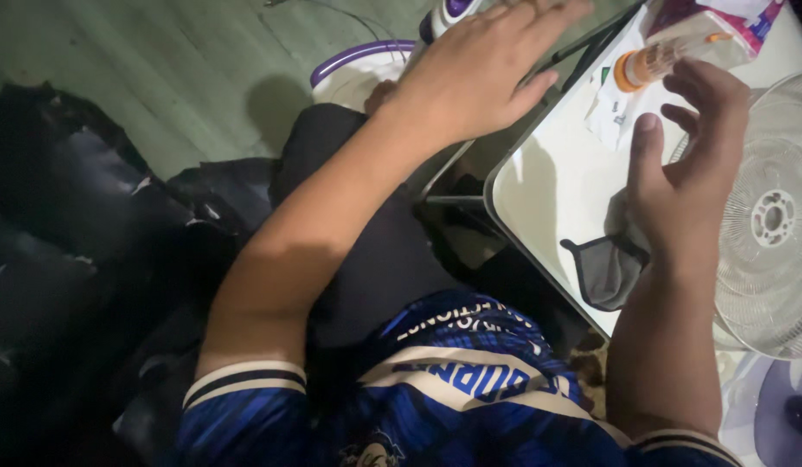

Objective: The person wipes the base of a standing electric fan with a cloth, then uses a screwdriver to loosen and remove the central nut securing the fan motor housing. The fan remains disassembled on the table.

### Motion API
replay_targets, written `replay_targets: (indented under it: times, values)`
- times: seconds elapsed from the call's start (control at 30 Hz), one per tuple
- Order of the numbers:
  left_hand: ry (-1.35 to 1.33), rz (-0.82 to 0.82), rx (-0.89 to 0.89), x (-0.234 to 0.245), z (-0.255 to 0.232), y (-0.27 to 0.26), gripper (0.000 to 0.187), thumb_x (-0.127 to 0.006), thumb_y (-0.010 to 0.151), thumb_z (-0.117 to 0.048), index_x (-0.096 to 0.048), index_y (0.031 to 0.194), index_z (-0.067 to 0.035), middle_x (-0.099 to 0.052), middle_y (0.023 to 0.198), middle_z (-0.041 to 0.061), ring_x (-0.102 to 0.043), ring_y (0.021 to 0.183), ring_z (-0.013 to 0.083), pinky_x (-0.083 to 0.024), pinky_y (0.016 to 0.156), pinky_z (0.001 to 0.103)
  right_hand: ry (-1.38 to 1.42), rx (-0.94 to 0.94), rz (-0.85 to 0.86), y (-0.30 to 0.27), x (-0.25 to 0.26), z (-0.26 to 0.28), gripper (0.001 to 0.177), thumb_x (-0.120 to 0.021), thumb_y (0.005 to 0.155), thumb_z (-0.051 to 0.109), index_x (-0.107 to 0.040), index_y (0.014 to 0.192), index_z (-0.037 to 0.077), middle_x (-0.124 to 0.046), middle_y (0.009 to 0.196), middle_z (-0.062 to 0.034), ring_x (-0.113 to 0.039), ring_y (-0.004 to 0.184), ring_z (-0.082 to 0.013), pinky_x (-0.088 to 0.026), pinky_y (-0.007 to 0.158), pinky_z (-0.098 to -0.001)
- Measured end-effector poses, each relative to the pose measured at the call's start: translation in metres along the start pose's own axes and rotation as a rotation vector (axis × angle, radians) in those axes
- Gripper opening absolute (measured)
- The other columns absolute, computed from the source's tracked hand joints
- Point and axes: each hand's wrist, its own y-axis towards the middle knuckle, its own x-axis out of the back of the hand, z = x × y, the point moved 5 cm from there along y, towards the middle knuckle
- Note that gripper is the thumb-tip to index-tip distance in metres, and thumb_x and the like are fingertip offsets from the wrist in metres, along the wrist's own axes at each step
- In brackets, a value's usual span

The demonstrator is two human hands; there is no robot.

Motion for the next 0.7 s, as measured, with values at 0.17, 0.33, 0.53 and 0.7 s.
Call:
replay_targets:
  times: [0.17,0.33,0.53,0.7]
  values:
    - [0.058,0.278,0.310,-0.067,0.043,-0.017,0.035,-0.068,0.092,-0.025,-0.060,0.118,-0.003,-0.068,0.111,0.019,-0.066,0.107,0.0391,-0.053,0.089,0.050,-0.042,0.043,0.024,0.011,-0.013,-0.005,0.039,-0.063,0.109,-0.003,-0.047,0.144,0.002,-0.053,0.141,-0.0147,-0.058,0.136,-0.0271,-0.049,0.115,-0.0378]
    - [0.186,1.012,0.687,-0.231,0.153,-0.097,0.031,-0.065,0.086,-0.020,-0.076,0.113,-0.008,-0.070,0.123,0.019,-0.068,0.115,0.0342,-0.056,0.089,0.050,-0.343,0.122,0.073,0.029,-0.030,-0.021,0.044,-0.074,0.104,0.001,-0.055,0.144,0.001,-0.053,0.145,-0.0193,-0.052,0.136,-0.0376,-0.045,0.116,-0.0441]
    - [0.084,1.358,0.820,-0.375,0.241,-0.238,0.043,-0.063,0.087,-0.028,-0.074,0.124,-0.011,-0.066,0.137,0.017,-0.063,0.129,0.0338,-0.050,0.105,0.047,-0.331,0.124,0.068,0.057,-0.034,-0.067,0.054,-0.077,0.091,0.004,-0.056,0.141,0.002,-0.052,0.140,-0.0219,-0.051,0.136,-0.0413,-0.042,0.117,-0.0511]
    - [0.249,1.125,0.788,-0.412,0.247,-0.277,0.031,-0.059,0.093,-0.019,-0.071,0.118,-0.004,-0.068,0.116,0.018,-0.069,0.106,0.0340,-0.057,0.084,0.050,-0.319,-0.001,0.153,0.073,-0.051,-0.115,0.059,-0.078,0.082,0.009,-0.057,0.137,0.002,-0.055,0.133,-0.0222,-0.052,0.131,-0.0414,-0.040,0.115,-0.0560]
